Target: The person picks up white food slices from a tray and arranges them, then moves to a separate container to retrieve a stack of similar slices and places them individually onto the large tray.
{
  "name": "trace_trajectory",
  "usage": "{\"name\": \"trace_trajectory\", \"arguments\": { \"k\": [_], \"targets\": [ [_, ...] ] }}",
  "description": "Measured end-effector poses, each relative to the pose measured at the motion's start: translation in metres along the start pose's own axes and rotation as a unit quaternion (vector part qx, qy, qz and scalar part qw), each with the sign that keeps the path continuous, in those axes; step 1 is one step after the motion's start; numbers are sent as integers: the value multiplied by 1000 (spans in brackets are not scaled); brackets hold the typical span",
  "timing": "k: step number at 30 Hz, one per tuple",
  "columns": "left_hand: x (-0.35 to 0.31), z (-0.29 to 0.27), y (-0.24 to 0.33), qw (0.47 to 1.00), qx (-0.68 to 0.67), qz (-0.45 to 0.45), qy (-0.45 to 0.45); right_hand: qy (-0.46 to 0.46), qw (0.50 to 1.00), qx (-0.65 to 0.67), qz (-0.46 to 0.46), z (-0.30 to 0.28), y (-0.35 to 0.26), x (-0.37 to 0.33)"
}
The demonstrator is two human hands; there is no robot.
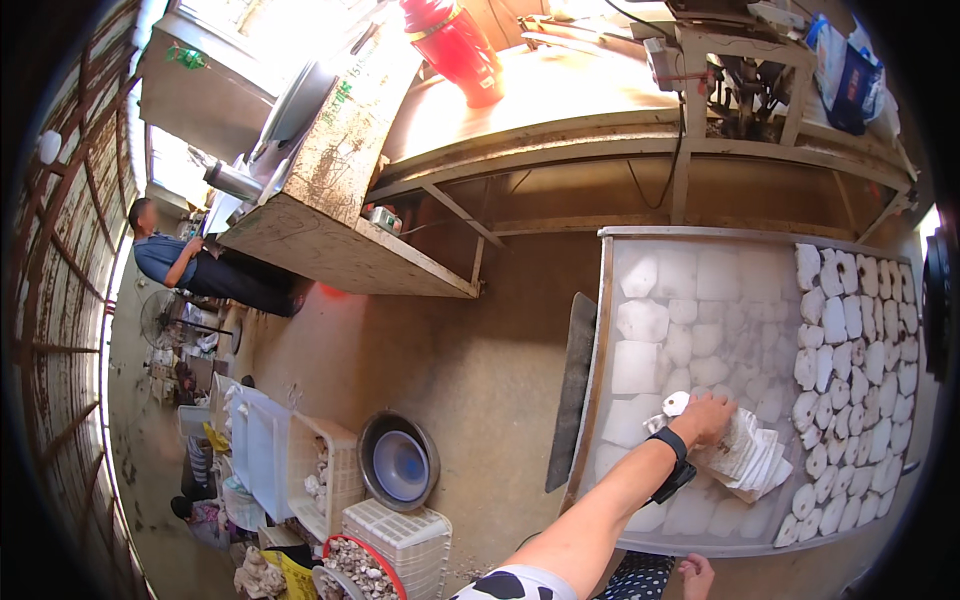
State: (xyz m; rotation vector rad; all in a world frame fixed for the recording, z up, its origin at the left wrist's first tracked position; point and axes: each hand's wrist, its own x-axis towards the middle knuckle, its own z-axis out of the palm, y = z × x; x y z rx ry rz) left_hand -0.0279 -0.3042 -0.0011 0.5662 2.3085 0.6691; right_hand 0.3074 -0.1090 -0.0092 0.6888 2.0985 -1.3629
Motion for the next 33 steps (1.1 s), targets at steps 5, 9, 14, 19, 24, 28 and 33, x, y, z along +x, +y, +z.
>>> {"name": "trace_trajectory", "arguments": {
  "k": [5,9,14,19,24,28,33],
  "targets": [
    [21,-8,17,997,8,-54,-50,-51,998,33,13,-25,14,15],
    [28,-8,13,990,22,-120,-74,-88,994,69,18,-42,4,24],
    [39,-12,36,984,97,-114,-94,-134,989,54,30,-75,45,40],
    [33,3,36,979,149,-128,-61,-94,988,115,50,-94,37,40],
    [26,10,-6,994,79,-71,-16,-105,994,0,-39,-102,7,40],
    [13,6,-14,999,41,-27,-6,-118,992,51,19,-96,-8,31],
    [13,9,2,993,88,-68,-24,-115,993,21,35,-84,-2,16]
  ]
}}
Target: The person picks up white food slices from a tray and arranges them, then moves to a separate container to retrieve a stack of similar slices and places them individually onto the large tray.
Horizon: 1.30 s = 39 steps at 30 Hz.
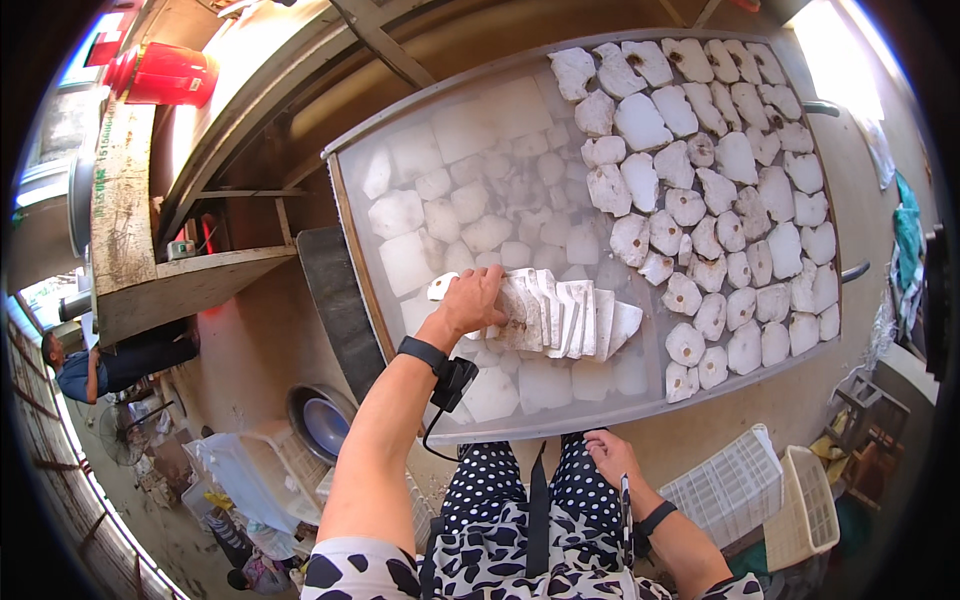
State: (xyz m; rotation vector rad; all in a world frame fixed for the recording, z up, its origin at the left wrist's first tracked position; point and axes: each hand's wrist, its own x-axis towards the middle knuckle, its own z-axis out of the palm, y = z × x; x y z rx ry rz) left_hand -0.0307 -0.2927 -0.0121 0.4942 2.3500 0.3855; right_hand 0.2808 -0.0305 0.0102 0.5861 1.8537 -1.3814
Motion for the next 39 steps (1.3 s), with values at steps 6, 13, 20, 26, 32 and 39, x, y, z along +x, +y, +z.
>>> {"name": "trace_trajectory", "arguments": {
  "k": [6,13,20,26,32,39],
  "targets": [
    [-4,4,-7,1000,-1,23,10,-2,999,-23,38,31,-5,0],
    [-11,18,-15,998,16,54,26,3,993,-116,11,69,7,16],
    [-18,16,-18,995,-28,91,9,-9,990,-130,57,80,9,19],
    [-41,1,-26,969,-205,126,-57,-17,979,-194,63,83,24,29],
    [-34,-62,-37,916,-393,68,-30,20,943,-330,-24,85,18,28],
    [73,-103,-76,900,-428,5,78,-71,913,-400,-35,80,13,42]
  ]
}}
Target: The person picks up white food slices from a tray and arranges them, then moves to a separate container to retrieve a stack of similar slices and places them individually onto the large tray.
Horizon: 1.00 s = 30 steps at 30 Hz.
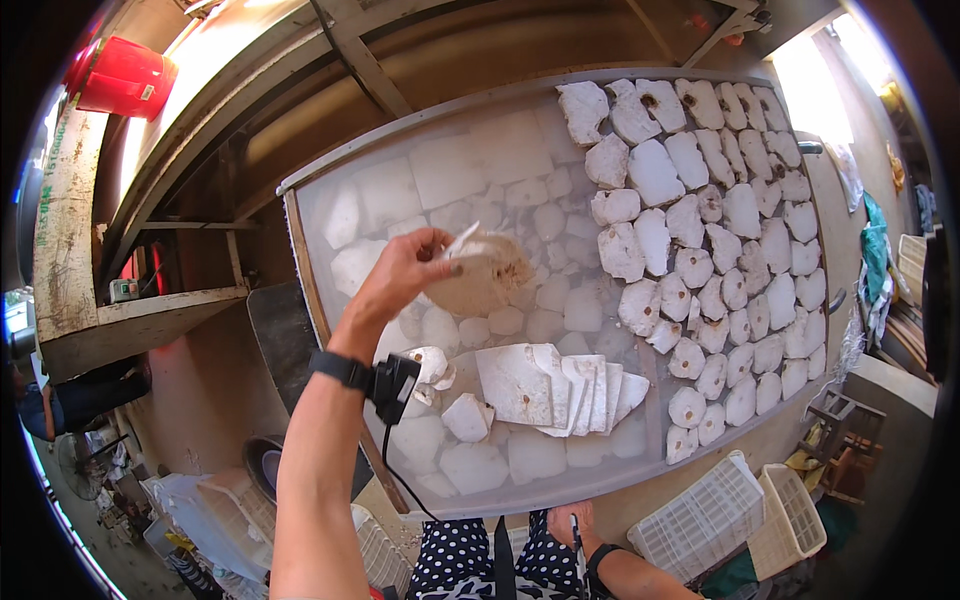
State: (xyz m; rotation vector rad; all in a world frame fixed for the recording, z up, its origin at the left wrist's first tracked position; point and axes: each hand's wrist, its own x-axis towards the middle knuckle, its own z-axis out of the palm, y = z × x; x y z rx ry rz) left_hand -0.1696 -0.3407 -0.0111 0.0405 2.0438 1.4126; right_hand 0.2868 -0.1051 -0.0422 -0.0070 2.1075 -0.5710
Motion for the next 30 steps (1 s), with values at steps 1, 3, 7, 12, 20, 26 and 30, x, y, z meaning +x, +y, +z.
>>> {"name": "trace_trajectory", "arguments": {
  "k": [1,3,7,12,20,26,30],
  "targets": [
    [15,-3,-4,1000,-13,-11,14,46,998,-27,-31,5,2,-3],
    [26,0,-11,999,-26,-25,29,53,998,-14,-14,9,0,4],
    [16,29,-7,917,338,132,165,87,996,5,11,9,5,8],
    [-10,52,-20,856,489,130,107,58,997,45,3,-6,2,10],
    [34,49,-11,893,388,200,109,-28,999,2,17,7,18,9],
    [105,57,9,876,360,283,149,99,995,22,15,28,28,7],
    [112,66,19,863,399,218,221,89,994,-30,-51,-8,17,13]
  ]
}}
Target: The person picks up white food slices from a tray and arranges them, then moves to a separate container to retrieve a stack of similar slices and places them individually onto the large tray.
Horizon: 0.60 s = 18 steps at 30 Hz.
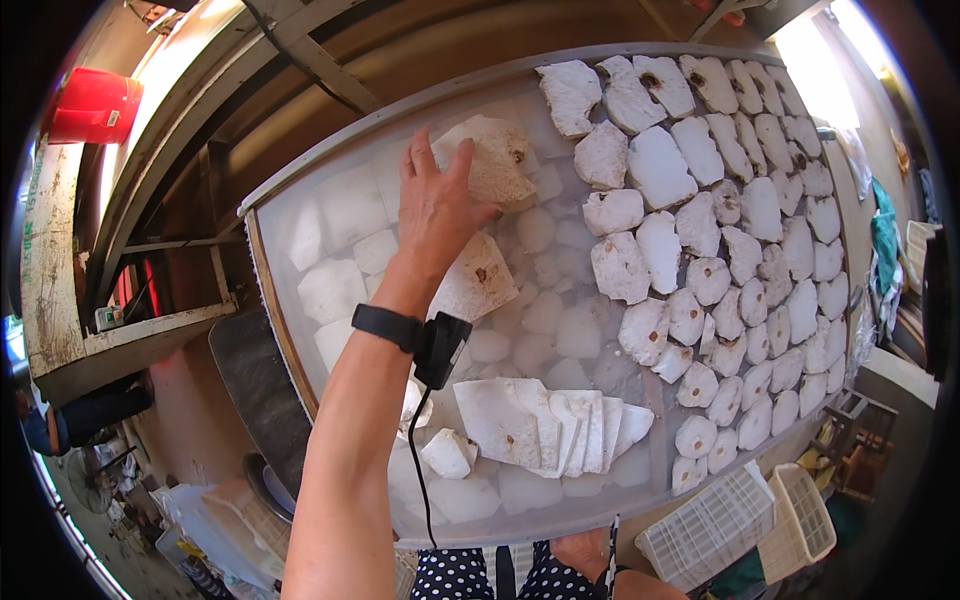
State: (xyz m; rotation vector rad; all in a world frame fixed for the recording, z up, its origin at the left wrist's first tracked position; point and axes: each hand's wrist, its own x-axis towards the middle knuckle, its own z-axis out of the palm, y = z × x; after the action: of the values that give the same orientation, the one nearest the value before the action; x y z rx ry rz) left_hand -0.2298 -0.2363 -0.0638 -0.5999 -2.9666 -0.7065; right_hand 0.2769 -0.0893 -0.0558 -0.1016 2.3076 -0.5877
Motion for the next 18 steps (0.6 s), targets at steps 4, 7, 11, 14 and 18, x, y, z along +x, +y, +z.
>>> {"name": "trace_trajectory", "arguments": {
  "k": [4,7,11,14,18],
  "targets": [
    [1,14,7,999,-22,-6,25,58,997,41,-3,21,10,-9],
    [16,19,0,998,-38,23,46,58,994,87,23,25,10,-11],
    [36,23,-7,996,-53,55,48,43,994,100,28,33,13,-11],
    [43,24,-6,994,-66,81,40,42,995,90,25,40,19,-13],
    [44,20,-7,993,-75,84,35,48,996,79,18,43,25,-12]
  ]
}}
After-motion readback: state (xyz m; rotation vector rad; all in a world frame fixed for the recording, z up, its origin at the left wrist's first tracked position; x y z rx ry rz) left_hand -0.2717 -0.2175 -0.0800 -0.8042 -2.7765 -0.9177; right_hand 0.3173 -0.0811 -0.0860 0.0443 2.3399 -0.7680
